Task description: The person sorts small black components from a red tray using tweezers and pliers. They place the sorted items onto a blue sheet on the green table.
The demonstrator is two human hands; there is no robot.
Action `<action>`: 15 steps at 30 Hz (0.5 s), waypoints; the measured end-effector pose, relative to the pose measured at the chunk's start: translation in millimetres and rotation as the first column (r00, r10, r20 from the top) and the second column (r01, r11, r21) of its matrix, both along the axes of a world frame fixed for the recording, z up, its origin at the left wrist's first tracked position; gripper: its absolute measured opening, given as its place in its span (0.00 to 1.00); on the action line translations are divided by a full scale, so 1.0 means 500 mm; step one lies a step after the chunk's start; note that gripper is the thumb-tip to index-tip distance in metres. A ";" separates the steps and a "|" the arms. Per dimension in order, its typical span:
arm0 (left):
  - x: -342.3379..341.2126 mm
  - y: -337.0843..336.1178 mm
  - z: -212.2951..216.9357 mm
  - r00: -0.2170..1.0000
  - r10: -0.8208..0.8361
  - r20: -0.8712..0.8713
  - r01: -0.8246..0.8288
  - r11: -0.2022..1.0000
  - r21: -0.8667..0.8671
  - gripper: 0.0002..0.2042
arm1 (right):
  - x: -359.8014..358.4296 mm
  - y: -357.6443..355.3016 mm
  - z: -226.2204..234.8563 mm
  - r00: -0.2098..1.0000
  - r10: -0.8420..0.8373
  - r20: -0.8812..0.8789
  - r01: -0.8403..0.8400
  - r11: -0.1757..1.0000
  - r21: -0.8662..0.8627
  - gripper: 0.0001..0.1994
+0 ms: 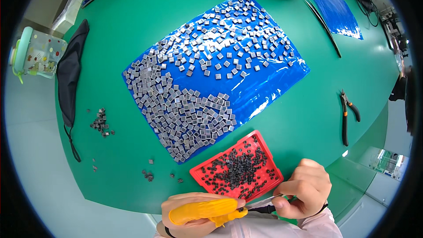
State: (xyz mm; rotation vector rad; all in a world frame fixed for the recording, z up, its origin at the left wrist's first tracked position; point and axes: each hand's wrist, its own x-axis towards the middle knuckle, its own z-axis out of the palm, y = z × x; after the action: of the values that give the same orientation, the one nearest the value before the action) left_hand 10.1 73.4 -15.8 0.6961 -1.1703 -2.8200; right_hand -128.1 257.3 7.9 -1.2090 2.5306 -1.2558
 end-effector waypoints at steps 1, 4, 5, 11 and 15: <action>0.001 0.002 0.001 1.000 0.020 0.006 -0.021 0.999 0.050 0.16 | -0.001 0.000 -0.001 1.000 0.001 0.001 -0.001 1.000 -0.008 0.10; 0.011 0.001 0.003 0.991 0.098 0.092 -0.119 0.955 0.270 0.16 | -0.004 -0.002 -0.002 1.000 0.031 -0.001 -0.031 0.999 -0.022 0.10; 0.011 0.000 0.002 0.992 0.092 0.085 -0.111 0.960 0.259 0.16 | -0.007 0.000 -0.006 0.999 0.054 -0.004 -0.054 0.998 -0.016 0.10; 0.006 0.003 0.000 0.991 0.125 0.054 -0.136 0.905 0.403 0.17 | -0.012 -0.002 -0.007 0.996 0.092 -0.003 -0.092 0.996 0.008 0.09; -0.001 0.009 0.000 0.996 0.035 -0.081 -0.052 0.976 -0.210 0.16 | -0.010 -0.003 -0.007 0.995 0.103 0.006 -0.103 0.995 0.010 0.09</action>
State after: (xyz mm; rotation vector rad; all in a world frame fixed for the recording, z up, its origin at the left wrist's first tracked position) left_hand 9.4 78.0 -16.0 0.5851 -1.3966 -2.6079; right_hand -133.0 255.9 4.4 -1.3135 2.4338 -1.2205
